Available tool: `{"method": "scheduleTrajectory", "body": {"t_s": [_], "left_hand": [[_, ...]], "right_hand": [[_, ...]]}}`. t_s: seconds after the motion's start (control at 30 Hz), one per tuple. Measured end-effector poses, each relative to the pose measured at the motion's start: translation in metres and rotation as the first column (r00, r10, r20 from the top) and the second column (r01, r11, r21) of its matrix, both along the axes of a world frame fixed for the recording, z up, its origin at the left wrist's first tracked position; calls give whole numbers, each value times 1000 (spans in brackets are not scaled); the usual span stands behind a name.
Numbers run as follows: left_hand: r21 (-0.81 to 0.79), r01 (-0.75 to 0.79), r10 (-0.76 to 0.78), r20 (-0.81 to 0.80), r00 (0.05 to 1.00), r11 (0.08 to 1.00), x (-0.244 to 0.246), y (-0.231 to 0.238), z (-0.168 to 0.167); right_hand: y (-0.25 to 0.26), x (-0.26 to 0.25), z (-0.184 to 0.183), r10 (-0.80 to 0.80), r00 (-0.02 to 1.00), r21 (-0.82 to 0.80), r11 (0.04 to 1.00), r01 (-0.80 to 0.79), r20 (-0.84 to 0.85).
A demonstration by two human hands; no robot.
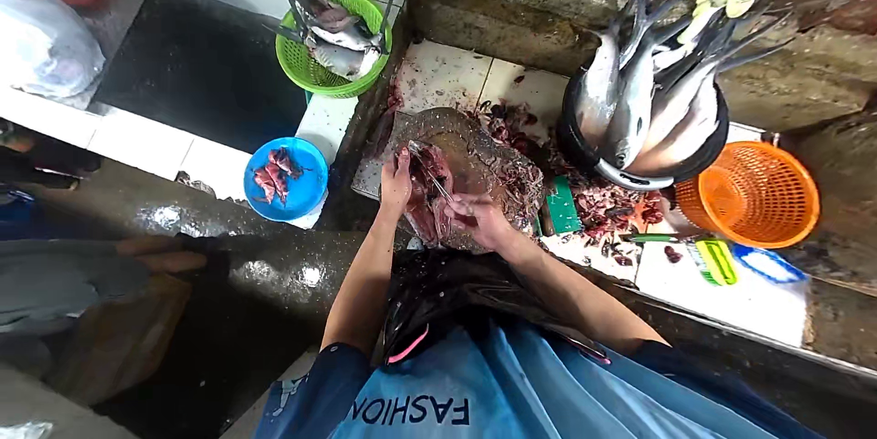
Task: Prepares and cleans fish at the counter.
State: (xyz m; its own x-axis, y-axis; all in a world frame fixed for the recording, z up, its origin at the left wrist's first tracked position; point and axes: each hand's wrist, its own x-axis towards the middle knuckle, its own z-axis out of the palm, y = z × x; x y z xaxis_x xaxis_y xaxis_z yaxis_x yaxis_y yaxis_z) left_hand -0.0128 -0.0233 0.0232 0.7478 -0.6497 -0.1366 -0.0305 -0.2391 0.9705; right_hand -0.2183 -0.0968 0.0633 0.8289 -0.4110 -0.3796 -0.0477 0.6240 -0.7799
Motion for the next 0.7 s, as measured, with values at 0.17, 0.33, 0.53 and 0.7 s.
{"method": "scheduleTrajectory", "body": {"t_s": [0.17, 0.33, 0.53, 0.7], "left_hand": [[182, 125, -202, 502, 841, 975, 5, 7, 5], [172, 114, -183, 469, 864, 979, -1, -8, 7], [150, 14, -52, 252, 966, 989, -13, -16, 14], [238, 65, -175, 477, 861, 969, -14, 0, 7]], "right_hand": [[4, -4, 35, -221, 917, 687, 723, -75, 333], [-1, -7, 47, -140, 986, 369, 915, 165, -93], [20, -11, 24, -149, 986, 200, 967, 161, -74], [12, -22, 48, -249, 935, 666, 746, 18, 254]]}}
